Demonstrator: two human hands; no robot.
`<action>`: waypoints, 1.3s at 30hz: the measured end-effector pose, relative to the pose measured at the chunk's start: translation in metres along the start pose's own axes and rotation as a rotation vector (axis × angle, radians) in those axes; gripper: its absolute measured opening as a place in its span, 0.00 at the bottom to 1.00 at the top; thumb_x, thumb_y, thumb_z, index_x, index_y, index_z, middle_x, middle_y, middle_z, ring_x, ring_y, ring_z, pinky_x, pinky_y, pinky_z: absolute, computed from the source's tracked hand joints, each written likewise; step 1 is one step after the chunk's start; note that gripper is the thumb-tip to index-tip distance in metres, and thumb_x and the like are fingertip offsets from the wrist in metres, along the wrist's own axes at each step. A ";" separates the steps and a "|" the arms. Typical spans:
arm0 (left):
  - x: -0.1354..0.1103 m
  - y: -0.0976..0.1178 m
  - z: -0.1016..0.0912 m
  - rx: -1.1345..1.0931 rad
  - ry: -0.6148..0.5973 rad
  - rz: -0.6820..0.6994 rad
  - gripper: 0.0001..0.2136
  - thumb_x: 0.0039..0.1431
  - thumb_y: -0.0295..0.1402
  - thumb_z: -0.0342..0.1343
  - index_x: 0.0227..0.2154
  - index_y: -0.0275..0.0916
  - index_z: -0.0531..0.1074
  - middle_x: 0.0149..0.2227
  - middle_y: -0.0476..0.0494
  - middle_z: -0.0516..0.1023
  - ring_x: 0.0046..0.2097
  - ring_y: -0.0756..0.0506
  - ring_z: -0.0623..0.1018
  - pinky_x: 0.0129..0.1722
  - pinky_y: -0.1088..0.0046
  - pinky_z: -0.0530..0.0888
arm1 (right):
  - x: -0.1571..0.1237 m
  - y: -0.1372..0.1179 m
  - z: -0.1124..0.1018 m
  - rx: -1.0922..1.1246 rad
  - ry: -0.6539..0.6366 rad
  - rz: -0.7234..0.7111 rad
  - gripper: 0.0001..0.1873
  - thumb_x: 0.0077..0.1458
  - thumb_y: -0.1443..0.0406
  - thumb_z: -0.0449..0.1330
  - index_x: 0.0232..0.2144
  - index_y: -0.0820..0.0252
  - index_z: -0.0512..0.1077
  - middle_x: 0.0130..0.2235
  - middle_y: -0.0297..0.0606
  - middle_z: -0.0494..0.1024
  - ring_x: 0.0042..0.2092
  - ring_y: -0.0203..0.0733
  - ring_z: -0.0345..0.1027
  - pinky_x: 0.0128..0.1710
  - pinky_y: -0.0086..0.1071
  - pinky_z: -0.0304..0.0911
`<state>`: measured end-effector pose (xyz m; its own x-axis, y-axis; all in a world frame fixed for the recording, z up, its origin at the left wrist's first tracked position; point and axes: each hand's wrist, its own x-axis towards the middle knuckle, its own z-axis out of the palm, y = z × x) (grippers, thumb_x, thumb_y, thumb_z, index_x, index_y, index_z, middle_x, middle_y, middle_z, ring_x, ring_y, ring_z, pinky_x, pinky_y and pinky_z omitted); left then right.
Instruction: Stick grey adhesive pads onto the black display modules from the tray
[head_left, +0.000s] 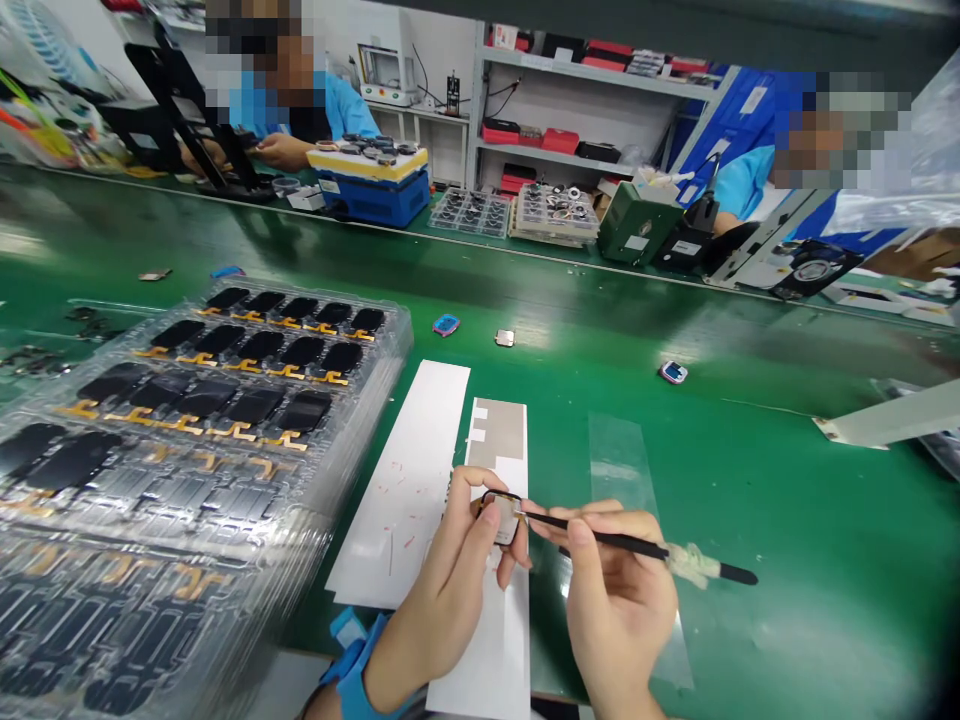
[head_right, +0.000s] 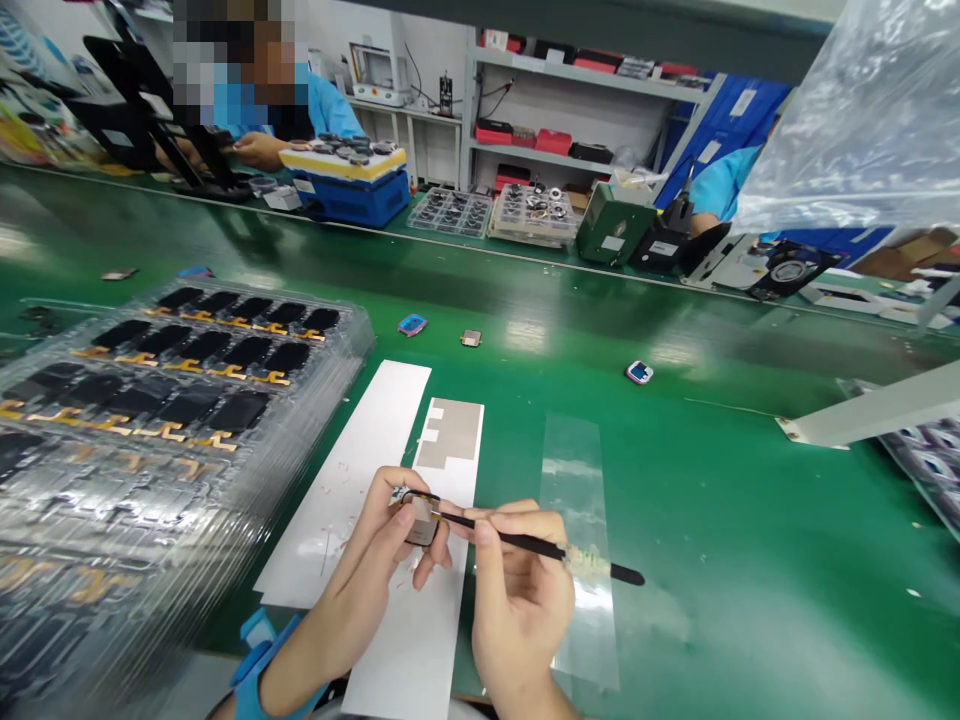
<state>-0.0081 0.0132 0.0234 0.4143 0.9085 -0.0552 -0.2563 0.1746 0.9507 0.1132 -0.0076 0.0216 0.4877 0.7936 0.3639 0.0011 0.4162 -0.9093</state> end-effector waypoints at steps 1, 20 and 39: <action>0.000 0.001 0.000 0.006 0.003 -0.003 0.09 0.73 0.39 0.35 0.41 0.44 0.58 0.29 0.53 0.69 0.29 0.50 0.66 0.34 0.70 0.64 | 0.000 0.000 0.000 0.003 -0.002 -0.004 0.04 0.60 0.70 0.60 0.34 0.56 0.71 0.31 0.33 0.71 0.35 0.39 0.76 0.27 0.28 0.76; 0.000 0.001 -0.001 0.013 -0.003 -0.012 0.08 0.73 0.39 0.35 0.42 0.44 0.57 0.29 0.53 0.68 0.29 0.50 0.65 0.35 0.70 0.64 | 0.002 0.001 -0.003 0.062 -0.053 0.029 0.07 0.61 0.72 0.58 0.36 0.54 0.72 0.32 0.33 0.72 0.37 0.37 0.77 0.32 0.29 0.79; 0.000 0.001 0.000 0.060 0.030 0.013 0.07 0.74 0.37 0.37 0.41 0.44 0.58 0.28 0.55 0.68 0.28 0.51 0.64 0.34 0.72 0.64 | 0.001 0.001 -0.002 0.008 -0.034 0.016 0.06 0.60 0.71 0.59 0.34 0.55 0.71 0.31 0.33 0.72 0.35 0.38 0.76 0.27 0.27 0.76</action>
<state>-0.0083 0.0136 0.0243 0.3850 0.9215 -0.0512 -0.2083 0.1408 0.9679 0.1153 -0.0069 0.0209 0.4580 0.8146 0.3558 -0.0138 0.4067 -0.9134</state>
